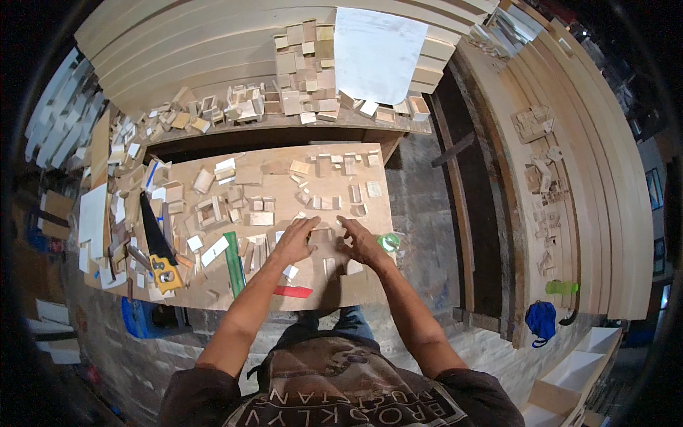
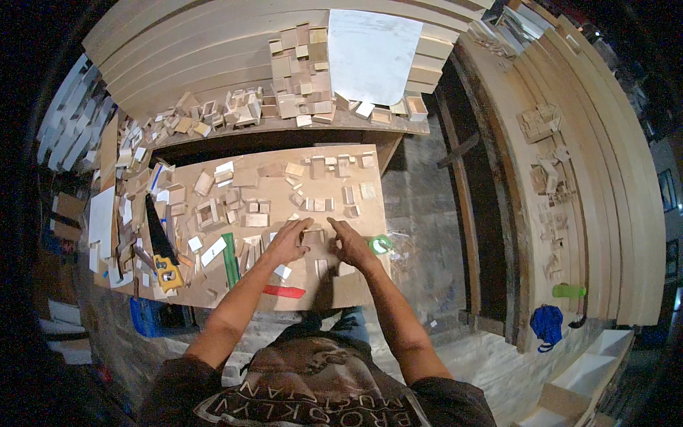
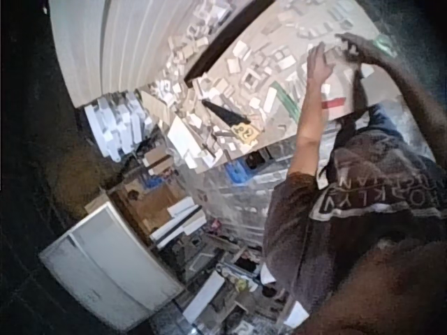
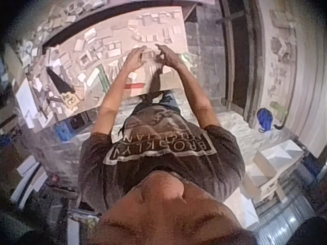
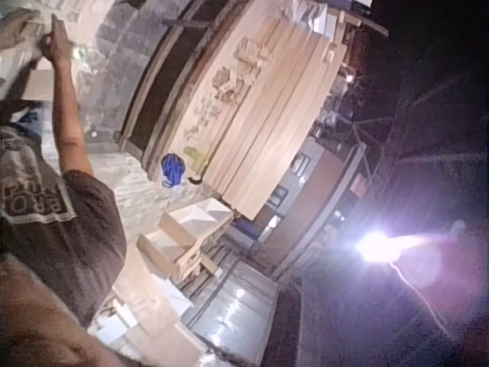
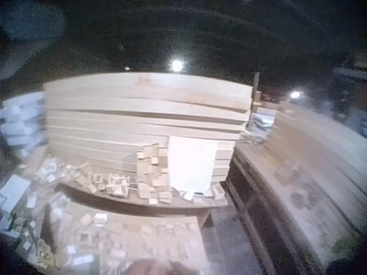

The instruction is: The person applies glue to small wooden scraps and joins them together to build small structures. They use a pencil to mark the pieces and assemble various parts by hand on a workbench.

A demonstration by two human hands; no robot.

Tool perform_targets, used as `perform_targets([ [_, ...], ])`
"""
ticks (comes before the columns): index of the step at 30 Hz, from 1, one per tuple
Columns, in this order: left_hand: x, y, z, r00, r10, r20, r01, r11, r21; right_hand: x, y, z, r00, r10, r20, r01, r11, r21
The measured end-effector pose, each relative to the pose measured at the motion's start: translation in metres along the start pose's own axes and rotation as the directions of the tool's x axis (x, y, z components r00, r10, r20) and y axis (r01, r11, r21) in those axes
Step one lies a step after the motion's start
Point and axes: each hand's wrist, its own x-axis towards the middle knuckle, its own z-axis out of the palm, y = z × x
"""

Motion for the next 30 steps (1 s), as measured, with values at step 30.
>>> perform_targets([
  [30,0.154,-0.082,-0.021,0.894,-0.422,-0.152,0.444,0.881,0.166,-0.264,-0.001,0.004,0.756,0.572,-0.318,-0.57,0.814,0.111],
])
